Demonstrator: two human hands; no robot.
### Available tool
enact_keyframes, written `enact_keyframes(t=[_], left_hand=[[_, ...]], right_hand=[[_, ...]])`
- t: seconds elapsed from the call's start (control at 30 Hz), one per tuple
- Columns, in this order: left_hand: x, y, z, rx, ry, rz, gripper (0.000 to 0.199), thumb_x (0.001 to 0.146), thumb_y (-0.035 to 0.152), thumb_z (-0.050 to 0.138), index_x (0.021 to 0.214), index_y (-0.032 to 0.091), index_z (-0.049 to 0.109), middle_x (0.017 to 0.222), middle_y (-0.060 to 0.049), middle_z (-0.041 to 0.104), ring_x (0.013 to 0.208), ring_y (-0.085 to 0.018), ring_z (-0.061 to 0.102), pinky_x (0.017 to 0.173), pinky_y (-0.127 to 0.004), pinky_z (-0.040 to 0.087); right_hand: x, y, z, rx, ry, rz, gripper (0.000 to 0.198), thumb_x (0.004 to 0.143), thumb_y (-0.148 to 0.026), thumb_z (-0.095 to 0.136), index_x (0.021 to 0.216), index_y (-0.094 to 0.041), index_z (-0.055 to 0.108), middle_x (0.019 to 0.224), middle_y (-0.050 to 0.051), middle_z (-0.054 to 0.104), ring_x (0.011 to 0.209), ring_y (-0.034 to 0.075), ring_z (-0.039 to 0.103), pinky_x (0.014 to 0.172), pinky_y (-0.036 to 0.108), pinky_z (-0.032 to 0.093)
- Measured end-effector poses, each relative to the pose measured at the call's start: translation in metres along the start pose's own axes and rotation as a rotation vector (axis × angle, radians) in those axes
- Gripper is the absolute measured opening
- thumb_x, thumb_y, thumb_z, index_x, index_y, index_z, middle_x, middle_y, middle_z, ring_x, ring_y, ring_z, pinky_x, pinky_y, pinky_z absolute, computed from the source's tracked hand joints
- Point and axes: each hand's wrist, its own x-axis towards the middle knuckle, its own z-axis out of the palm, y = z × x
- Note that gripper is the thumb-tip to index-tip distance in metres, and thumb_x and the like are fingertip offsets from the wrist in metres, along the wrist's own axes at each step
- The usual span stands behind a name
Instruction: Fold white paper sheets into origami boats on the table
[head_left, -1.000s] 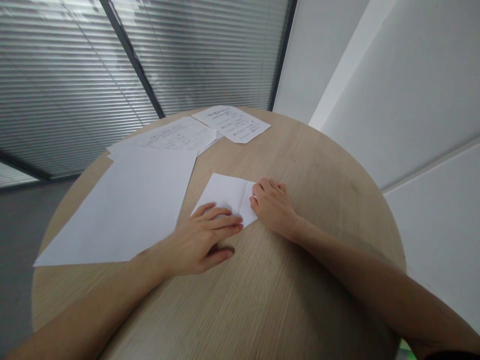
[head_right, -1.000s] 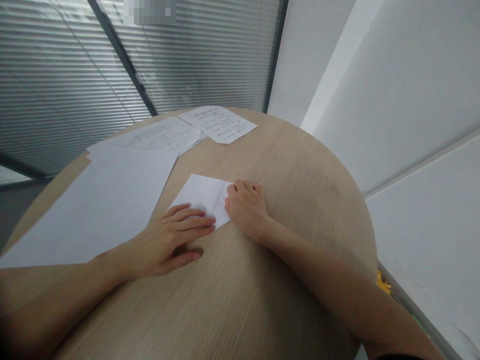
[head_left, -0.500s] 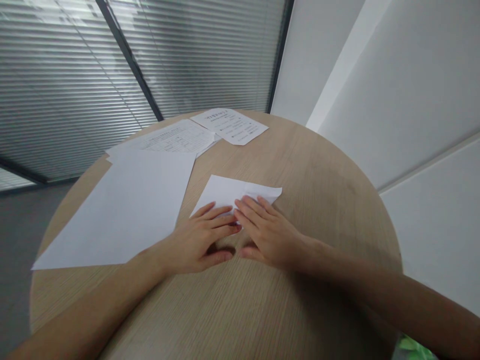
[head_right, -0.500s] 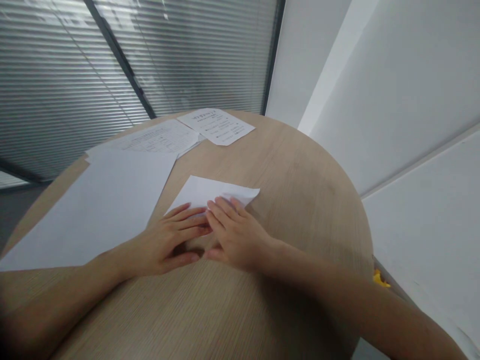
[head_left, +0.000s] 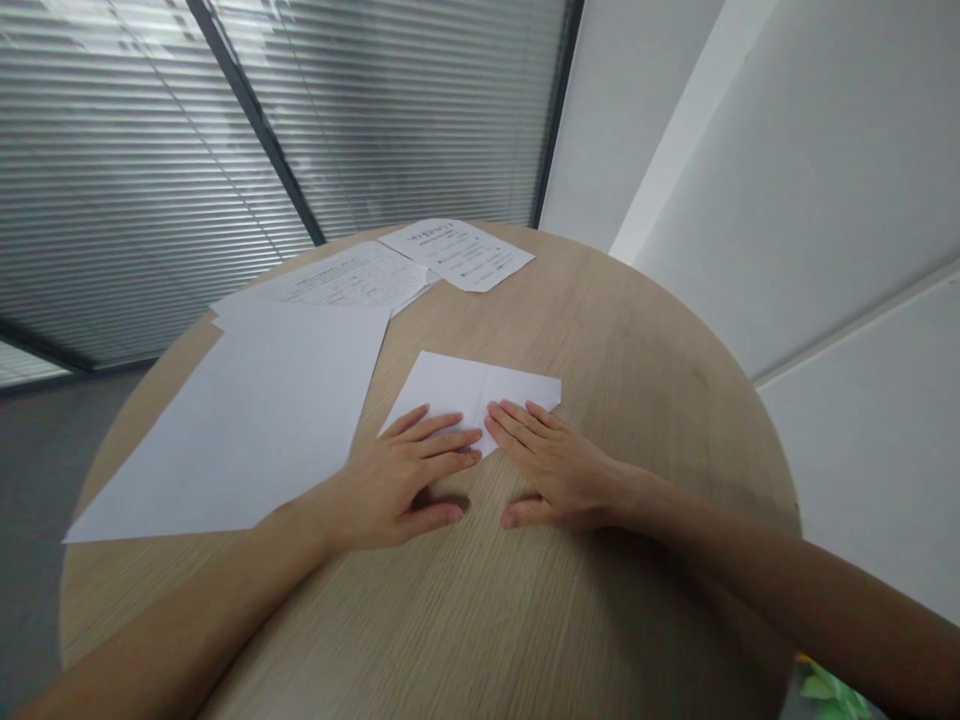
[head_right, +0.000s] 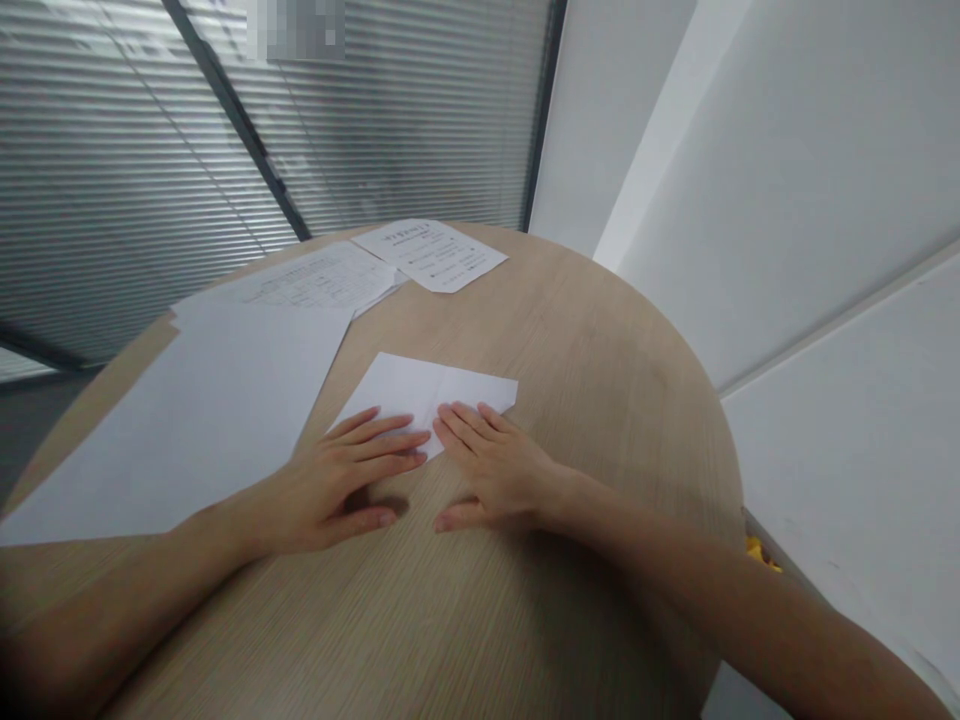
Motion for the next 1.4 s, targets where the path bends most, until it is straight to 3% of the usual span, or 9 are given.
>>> enact_keyframes(t=[0.5,0.63,0.7,0.9,1.4], left_hand=[[-0.003,-0.003,0.0,-0.008,-0.027,0.014,0.055,0.092,0.054,0.055,0.141,0.03,0.049,0.153,-0.004,0.044,0.146,-0.029,0.031,0.12,-0.055,0.017],[-0.003,-0.003,0.0,0.008,-0.025,0.012,0.055,0.092,0.055,0.055,0.141,0.03,0.049,0.154,-0.003,0.043,0.146,-0.029,0.031,0.12,-0.055,0.017],[-0.003,-0.002,0.001,0.02,-0.022,0.012,0.056,0.092,0.056,0.054,0.142,0.03,0.048,0.154,-0.004,0.043,0.146,-0.029,0.031,0.12,-0.055,0.017],[-0.002,-0.001,0.001,0.027,-0.016,0.006,0.058,0.092,0.057,0.054,0.143,0.03,0.047,0.153,-0.004,0.044,0.145,-0.03,0.032,0.12,-0.056,0.018],[-0.003,0.002,-0.002,-0.005,-0.009,0.009,0.055,0.091,0.054,0.056,0.14,0.029,0.05,0.151,-0.005,0.047,0.144,-0.031,0.035,0.119,-0.058,0.019]], right_hand=[[-0.021,0.03,-0.007,-0.013,-0.052,0.1,0.108,0.083,-0.082,0.034,0.154,-0.002,0.019,0.16,0.025,0.018,0.15,0.032,0.016,0.121,0.05,0.017],[-0.02,0.015,-0.009,-0.08,0.025,0.136,0.113,0.08,-0.084,0.035,0.151,0.003,0.026,0.157,0.029,0.023,0.149,0.037,0.019,0.12,0.053,0.017],[-0.019,0.001,-0.01,-0.082,0.067,0.065,0.113,0.079,-0.086,0.036,0.152,0.0,0.027,0.158,0.027,0.023,0.149,0.036,0.017,0.12,0.053,0.015],[-0.017,-0.019,-0.008,0.034,0.0,-0.025,0.109,0.081,-0.084,0.036,0.151,-0.001,0.031,0.159,0.023,0.025,0.149,0.034,0.02,0.122,0.048,0.017],[-0.034,0.015,-0.014,0.007,-0.028,0.112,0.103,0.083,-0.08,0.039,0.152,-0.003,0.03,0.158,0.023,0.026,0.148,0.031,0.024,0.121,0.047,0.022]])
